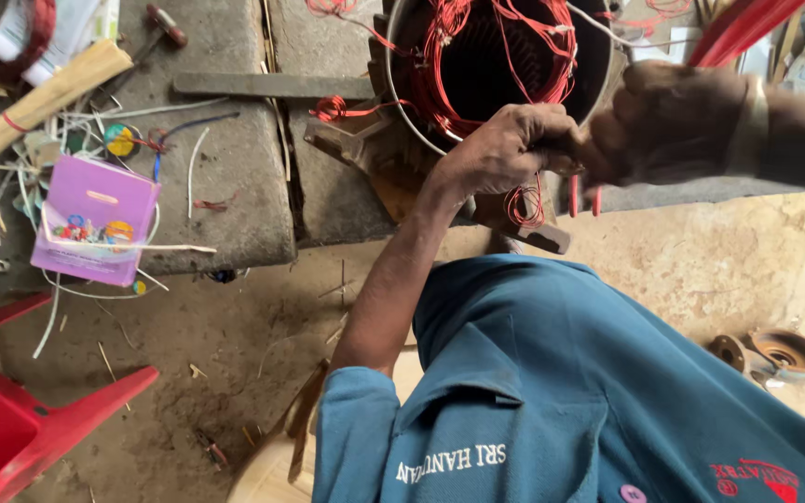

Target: The person winds red enameled copper wire around the slots of a motor stator held in a bucket-like holder on the workbench, pressing and seating the coils by hand. They use pliers and scissors to trim and adjust wire ends and continue threading wire turns around the stator.

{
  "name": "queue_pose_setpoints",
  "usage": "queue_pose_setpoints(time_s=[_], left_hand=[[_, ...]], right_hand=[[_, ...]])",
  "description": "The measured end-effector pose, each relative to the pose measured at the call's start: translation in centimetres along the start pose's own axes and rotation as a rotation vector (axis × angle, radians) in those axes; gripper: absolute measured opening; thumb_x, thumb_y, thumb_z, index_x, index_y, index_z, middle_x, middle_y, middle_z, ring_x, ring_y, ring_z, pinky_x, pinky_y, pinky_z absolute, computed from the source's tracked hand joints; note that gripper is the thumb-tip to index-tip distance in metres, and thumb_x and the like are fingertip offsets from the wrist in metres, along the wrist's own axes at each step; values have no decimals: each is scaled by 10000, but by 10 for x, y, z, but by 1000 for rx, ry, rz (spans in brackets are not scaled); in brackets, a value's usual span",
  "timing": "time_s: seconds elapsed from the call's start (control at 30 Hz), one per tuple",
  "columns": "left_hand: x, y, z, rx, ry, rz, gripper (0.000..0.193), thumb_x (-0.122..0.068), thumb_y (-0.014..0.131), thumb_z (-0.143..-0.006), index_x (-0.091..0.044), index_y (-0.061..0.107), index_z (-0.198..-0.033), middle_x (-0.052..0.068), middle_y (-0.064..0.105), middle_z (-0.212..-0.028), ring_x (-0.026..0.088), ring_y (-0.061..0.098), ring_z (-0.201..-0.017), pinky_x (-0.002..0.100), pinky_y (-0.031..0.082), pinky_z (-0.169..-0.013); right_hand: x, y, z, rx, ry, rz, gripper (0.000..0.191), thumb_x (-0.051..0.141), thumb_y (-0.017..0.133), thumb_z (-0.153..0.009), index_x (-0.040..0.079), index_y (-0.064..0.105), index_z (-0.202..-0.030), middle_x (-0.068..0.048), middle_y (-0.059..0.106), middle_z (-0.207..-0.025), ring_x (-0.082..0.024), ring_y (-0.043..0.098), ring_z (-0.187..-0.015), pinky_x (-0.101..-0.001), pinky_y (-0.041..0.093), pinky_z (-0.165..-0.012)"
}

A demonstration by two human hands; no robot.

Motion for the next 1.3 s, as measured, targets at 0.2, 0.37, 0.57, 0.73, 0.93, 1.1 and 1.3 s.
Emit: queue_pose_setpoints(time_s=[0.2,0.37,0.57,0.73,0.93,1.1,1.3], left_hand=[[1,-1,1,-17,17,127,145,78,712,-878,-40,729,-961,27,717,-949,105,696,-888,292,609,-815],[3,0,-1,-7,19,55,140,53,765,-871,-22,730,-983,27,707,-900,106,660,-860,293,567,-791],[1,-1,0,11,41,123,141,62,744,-873,-34,731,-975,10,720,-910,96,676,-874,277,577,-806],[-4,0,2,-6,64,113,187,72,706,-859,-38,747,-1005,15,725,-917,100,659,-868,285,569,-794],[-12,-2,7,-60,33,82,94,-26,773,-901,-68,751,-982,-1,728,-916,89,690,-870,284,570,-783],[-26,-2,7,-122,132,-58,99,-92,799,-892,-89,764,-984,0,730,-896,121,685,-843,294,572,-759],[-26,3,10,-90,84,-115,109,-56,777,-879,-70,742,-981,33,672,-891,147,681,-849,309,565,-756]], right_hand=[[-3,-22,-2,90,-366,-47,116,125,646,-821,86,546,-777,-27,490,-686,-208,607,-631,-374,451,-602],[6,6,-24,297,-345,-65,167,128,564,-948,114,563,-781,54,453,-635,-123,553,-563,-316,442,-561],[-2,-17,-27,162,-376,-53,285,209,568,-935,51,588,-1171,47,494,-681,-167,534,-584,-388,439,-637],[-4,0,-27,388,-340,-45,173,303,556,-959,132,581,-938,10,551,-829,-182,601,-730,-368,452,-710],[16,13,77,222,304,-698,450,629,625,-862,190,609,-959,0,594,-742,-178,636,-639,-370,471,-590],[72,45,91,-32,1406,-1509,402,338,855,-796,20,624,-881,-85,582,-633,-168,527,-557,-328,393,-515],[95,24,57,-304,1380,-1295,238,236,703,-1055,-2,716,-1057,-110,571,-724,-215,526,-667,-318,400,-635]])
Point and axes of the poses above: each hand's wrist, its own z-axis away from the middle knuckle, its own y-axis out of the palm, x = y × z, the point moved 7 cm from there along -z, towards the middle knuckle
